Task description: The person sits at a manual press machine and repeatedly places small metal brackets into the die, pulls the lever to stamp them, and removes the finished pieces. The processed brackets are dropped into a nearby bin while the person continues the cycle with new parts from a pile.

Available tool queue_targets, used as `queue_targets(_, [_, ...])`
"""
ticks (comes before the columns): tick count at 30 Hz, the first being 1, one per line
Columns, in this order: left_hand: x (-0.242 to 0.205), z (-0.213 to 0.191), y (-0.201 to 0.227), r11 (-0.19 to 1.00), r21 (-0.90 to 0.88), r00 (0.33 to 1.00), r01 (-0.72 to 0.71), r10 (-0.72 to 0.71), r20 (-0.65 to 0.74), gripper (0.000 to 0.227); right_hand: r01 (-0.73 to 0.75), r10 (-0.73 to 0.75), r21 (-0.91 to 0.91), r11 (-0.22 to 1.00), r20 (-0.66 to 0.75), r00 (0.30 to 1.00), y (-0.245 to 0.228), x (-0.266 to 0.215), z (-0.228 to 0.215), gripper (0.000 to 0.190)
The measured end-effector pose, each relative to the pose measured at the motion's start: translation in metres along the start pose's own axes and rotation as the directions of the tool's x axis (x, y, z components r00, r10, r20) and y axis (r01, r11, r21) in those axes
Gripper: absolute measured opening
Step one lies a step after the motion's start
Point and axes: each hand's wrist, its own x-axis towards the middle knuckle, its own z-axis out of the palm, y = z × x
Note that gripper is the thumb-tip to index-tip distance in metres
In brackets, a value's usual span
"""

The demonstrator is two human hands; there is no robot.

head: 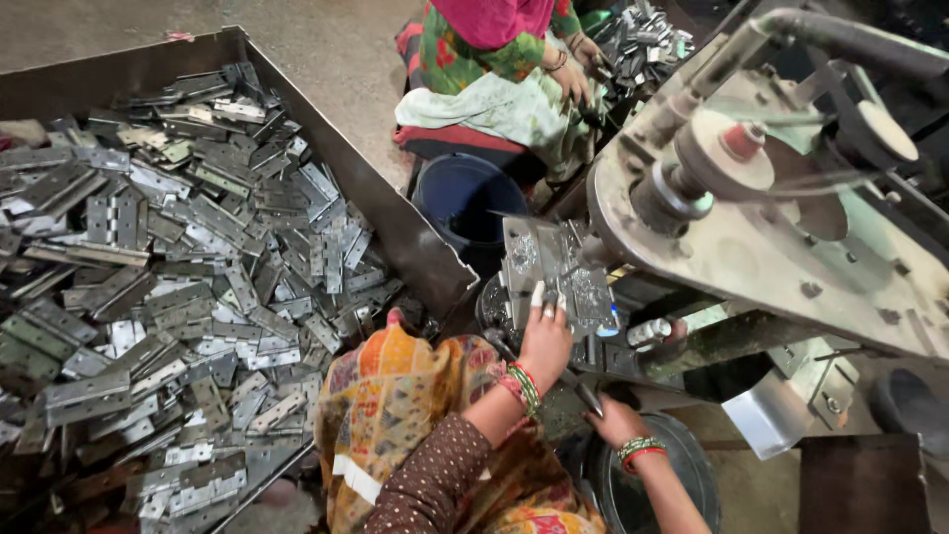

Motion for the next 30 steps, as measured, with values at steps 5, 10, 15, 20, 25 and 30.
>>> queue_targets(5, [0.005,0.006,0.009,0.999,-0.031,1.0,0.016,-0.017,-0.013,0.031,-0.022,0.022,-0.008,1.0,0.007,1.0,-0.002,-0.004,-0.004,0.049])
queue_targets(10, [0.008,0.003,0.005,0.999,-0.028,0.998,0.02,-0.018,0.061,0.029,-0.015,0.015,0.005,1.0,0.015,1.0,0.001,-0.001,-0.001,0.05])
queue_targets(15, [0.023,0.0,-0.012,0.996,0.018,0.997,0.083,-0.083,0.001,0.028,0.009,-0.008,0.065,0.998,-0.016,1.0,0.01,0.006,0.009,0.044])
queue_targets(20, [0.027,0.013,-0.016,0.995,0.006,0.995,0.095,-0.095,0.004,0.026,-0.007,0.009,0.059,0.998,-0.027,1.0,0.021,0.01,0.033,0.042])
queue_targets(25, [0.033,0.035,-0.013,0.993,0.005,0.991,0.117,-0.117,-0.058,0.022,0.05,-0.033,0.098,0.994,-0.173,0.984,0.03,0.0,0.086,0.035])
queue_targets(30, [0.039,0.041,-0.016,0.99,-0.005,0.982,0.141,-0.14,-0.124,0.022,0.212,-0.188,0.131,0.968,-0.176,0.966,0.035,0.008,0.072,0.037])
